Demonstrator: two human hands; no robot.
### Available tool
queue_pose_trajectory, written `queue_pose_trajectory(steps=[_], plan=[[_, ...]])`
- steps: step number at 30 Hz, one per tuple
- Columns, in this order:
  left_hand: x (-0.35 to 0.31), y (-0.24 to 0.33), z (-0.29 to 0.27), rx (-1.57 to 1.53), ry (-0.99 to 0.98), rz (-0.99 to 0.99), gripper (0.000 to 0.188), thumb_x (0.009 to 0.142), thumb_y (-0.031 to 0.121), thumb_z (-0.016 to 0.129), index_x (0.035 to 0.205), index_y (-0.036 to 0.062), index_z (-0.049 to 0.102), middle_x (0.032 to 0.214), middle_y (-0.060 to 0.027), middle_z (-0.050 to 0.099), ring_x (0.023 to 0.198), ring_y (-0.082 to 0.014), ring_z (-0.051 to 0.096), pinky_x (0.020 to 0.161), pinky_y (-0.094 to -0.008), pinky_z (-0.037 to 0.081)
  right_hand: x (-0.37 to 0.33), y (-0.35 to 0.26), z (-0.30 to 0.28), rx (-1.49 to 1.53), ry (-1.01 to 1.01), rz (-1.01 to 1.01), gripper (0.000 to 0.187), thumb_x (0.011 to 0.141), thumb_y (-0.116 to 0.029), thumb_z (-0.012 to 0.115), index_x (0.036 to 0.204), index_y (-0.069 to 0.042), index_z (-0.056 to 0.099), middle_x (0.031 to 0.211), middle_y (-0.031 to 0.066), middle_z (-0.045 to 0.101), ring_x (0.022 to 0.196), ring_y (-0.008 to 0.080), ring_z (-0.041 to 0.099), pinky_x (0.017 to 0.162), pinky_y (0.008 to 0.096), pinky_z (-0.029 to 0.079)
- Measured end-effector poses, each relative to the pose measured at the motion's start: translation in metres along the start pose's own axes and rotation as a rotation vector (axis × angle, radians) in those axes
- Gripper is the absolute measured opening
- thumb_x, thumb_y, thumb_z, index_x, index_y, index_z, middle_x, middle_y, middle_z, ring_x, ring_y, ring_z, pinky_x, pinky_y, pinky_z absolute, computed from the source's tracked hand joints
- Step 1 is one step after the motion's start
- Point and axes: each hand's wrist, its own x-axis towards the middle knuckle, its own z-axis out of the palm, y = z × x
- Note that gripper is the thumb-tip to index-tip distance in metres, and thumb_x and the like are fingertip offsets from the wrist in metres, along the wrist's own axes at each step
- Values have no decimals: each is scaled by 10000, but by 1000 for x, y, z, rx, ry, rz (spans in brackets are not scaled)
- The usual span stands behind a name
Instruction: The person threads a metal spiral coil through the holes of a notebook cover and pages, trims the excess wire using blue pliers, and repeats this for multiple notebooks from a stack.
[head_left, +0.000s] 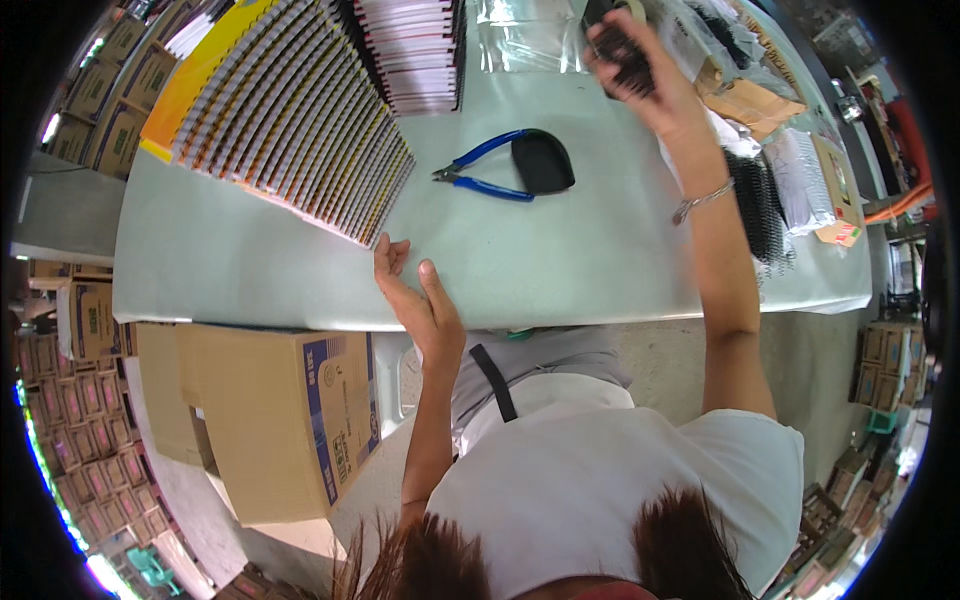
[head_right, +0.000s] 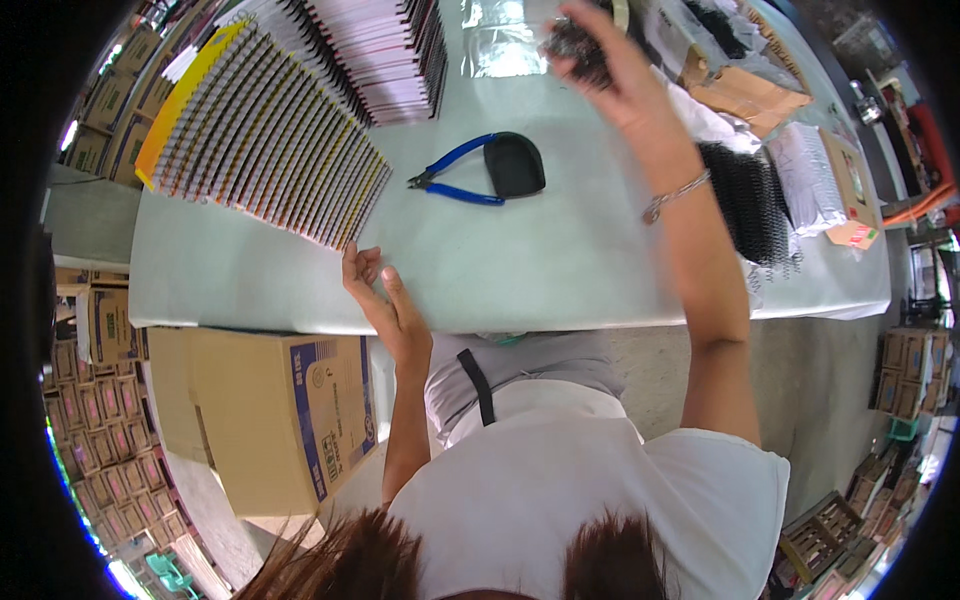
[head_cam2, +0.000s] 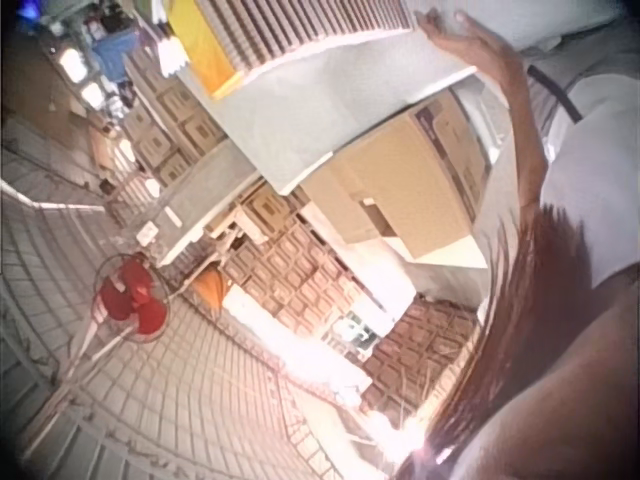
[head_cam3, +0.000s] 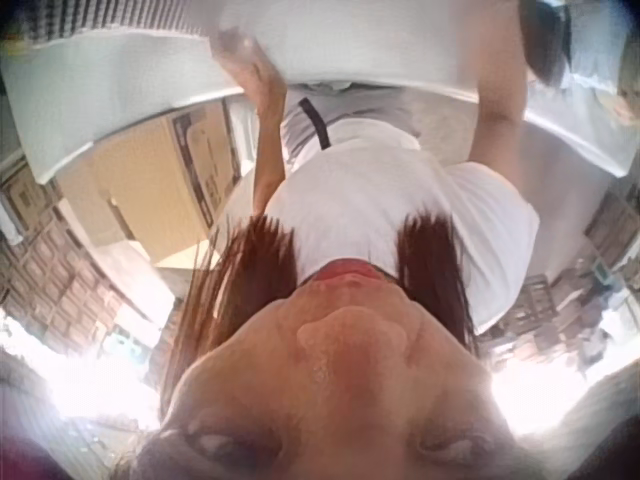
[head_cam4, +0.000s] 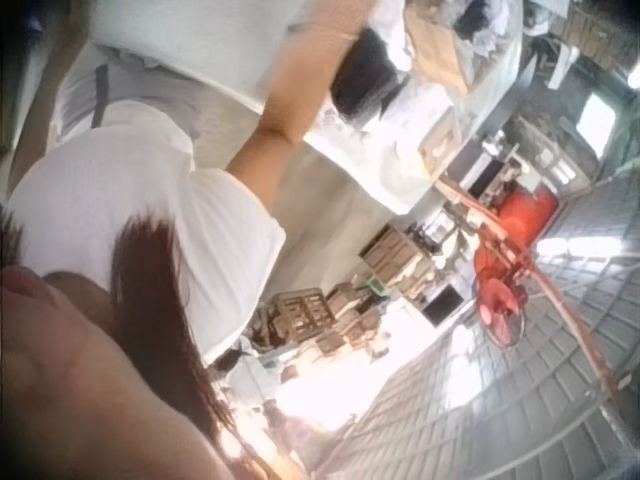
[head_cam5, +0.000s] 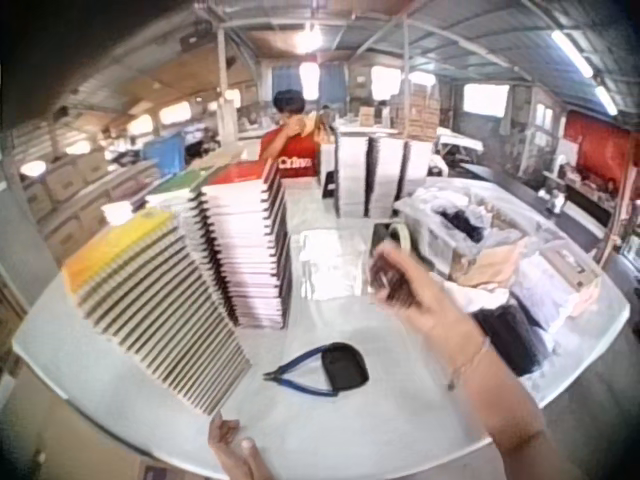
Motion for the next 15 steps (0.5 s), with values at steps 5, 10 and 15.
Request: queue_pose_trajectory(steps=[5,10,15], plan=[[0,3,6,81,-16,4,566,1043,237,509,1511,-34,342,1278,-197,556,1236,-318,494,1116,-460,298,41,-129,-89,-148,427,-469,290,944,-337,742,1100,-100,683,1000,85,696,753,215,662,571,261,537],[0,-1,5,170,-24,6,545,1067,296,479,1507,0,355,1209,-156,598,1199,-282,522,1104,-453,292,55,-194,-175,-526,639,-460,372,937,-420,712,1116,-99,658,1003,77,660,772,205,600,596,296,487],[0,1,10,185,-41,55,536,1054,289,520,1499,28,375,1152,-119,631,1152,-256,543,1087,-434,302,42,-218,-220,-1265,791,-172,465,955,-429,691,1249,-75,618,1113,123,648,930,254,591,708,331,496]])
